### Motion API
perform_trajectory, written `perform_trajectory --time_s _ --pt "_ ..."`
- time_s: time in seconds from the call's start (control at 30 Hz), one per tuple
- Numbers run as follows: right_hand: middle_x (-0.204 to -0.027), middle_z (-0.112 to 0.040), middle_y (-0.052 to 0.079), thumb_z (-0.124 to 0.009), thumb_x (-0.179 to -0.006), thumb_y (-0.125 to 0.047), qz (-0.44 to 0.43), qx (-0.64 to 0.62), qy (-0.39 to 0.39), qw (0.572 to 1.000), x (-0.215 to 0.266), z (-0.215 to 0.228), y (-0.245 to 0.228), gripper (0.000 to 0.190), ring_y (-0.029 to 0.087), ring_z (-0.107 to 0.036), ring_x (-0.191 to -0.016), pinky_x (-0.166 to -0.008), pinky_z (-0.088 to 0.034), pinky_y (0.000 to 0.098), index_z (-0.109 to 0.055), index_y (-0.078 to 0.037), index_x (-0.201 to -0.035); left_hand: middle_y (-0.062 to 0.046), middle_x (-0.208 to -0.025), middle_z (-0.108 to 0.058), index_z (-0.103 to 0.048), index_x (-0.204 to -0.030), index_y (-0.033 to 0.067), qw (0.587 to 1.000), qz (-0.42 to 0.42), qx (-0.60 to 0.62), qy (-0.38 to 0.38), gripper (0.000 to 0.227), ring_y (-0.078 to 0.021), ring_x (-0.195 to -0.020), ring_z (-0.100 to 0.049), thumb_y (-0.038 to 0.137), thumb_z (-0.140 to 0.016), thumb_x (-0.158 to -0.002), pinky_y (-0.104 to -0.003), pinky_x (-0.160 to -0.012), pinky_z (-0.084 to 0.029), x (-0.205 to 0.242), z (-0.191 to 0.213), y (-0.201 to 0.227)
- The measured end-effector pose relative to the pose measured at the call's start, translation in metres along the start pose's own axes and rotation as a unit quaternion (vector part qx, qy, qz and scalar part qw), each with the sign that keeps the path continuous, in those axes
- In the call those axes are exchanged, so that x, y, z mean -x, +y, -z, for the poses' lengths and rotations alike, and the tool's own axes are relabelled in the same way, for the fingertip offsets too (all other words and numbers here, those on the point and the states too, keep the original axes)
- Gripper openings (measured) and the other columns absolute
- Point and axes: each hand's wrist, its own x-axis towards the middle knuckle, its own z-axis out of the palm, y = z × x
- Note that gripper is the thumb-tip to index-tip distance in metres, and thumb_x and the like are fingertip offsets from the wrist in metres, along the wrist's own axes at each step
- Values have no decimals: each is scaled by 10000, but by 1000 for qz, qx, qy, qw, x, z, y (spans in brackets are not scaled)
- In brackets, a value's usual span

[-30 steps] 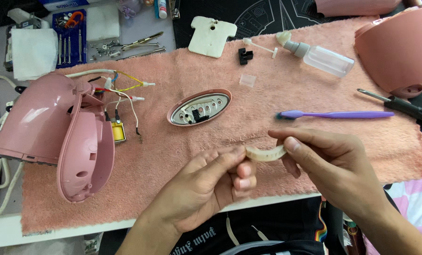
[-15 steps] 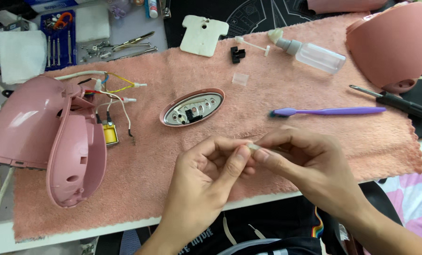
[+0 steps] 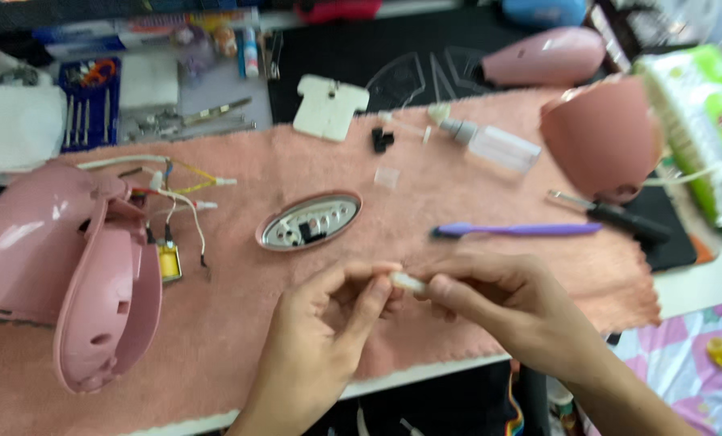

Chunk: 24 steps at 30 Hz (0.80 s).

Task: The person cleans small disassembled parts of a pink hair dryer using a purple toothbrush and a spray bottle. They scrub each piece individually on a pink towel, occasionally spraying liquid onto the parts before brushing them.

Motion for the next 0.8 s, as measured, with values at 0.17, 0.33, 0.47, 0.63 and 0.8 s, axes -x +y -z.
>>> perform_trajectory --time_s 0.17,0.33,0.47,0.63,0.8 --pt "-1019 -832 11 -758 -888 -151 119 240 85 960 -33 21 -21 204 72 -732 -910 -815 -545 230 -817 -81 -1070 -21 -1017 -818 -752 -1141 80 990 -114 -86 -4 241 -99 -926 -780 193 -656 -951 -221 -860 -605 -3 7 -11" --pt "-928 -766 26 -758 -957 -150 239 401 142 873 -86 43 -19 161 142 -622 -735 -669 -474 279 -775 -97 -1107 -96 -1133 -689 -693 -1166 85 913 -294 -278 -50 270 -276 -1096 -619 278 -603 -1001 -410 -1017 -474 2 17 -34" --pt "-946 -770 33 -756 -964 -174 210 455 141 854 -127 66 -18 216 178 -638 -787 -694 -489 332 -782 -112 -1169 -125 -1273 -612 -681 -1148 66 871 -351 -334 -76 277 -318 -1250 -554 277 -691 -969 -448 -1038 -430 5 23 -53" --pt "-1102 -780 89 -777 -921 -66 171 428 112 880 -146 101 -15 262 164 -737 -938 -870 -592 300 -766 -50 -1182 -153 -1356 -590 -668 -1214 78 862 -355 -346 -100 358 -349 -1320 -538 357 -623 -994 -472 -1050 -426 6 29 -61" --pt "-989 -791 41 -756 -958 -83 109 475 150 860 -138 111 -8 102 175 -664 -851 -741 -487 321 -811 -82 -1044 -141 -1385 -588 -675 -1254 99 856 -354 -361 -110 472 -342 -1334 -527 468 -665 -958 -480 -1011 -433 4 33 -66"
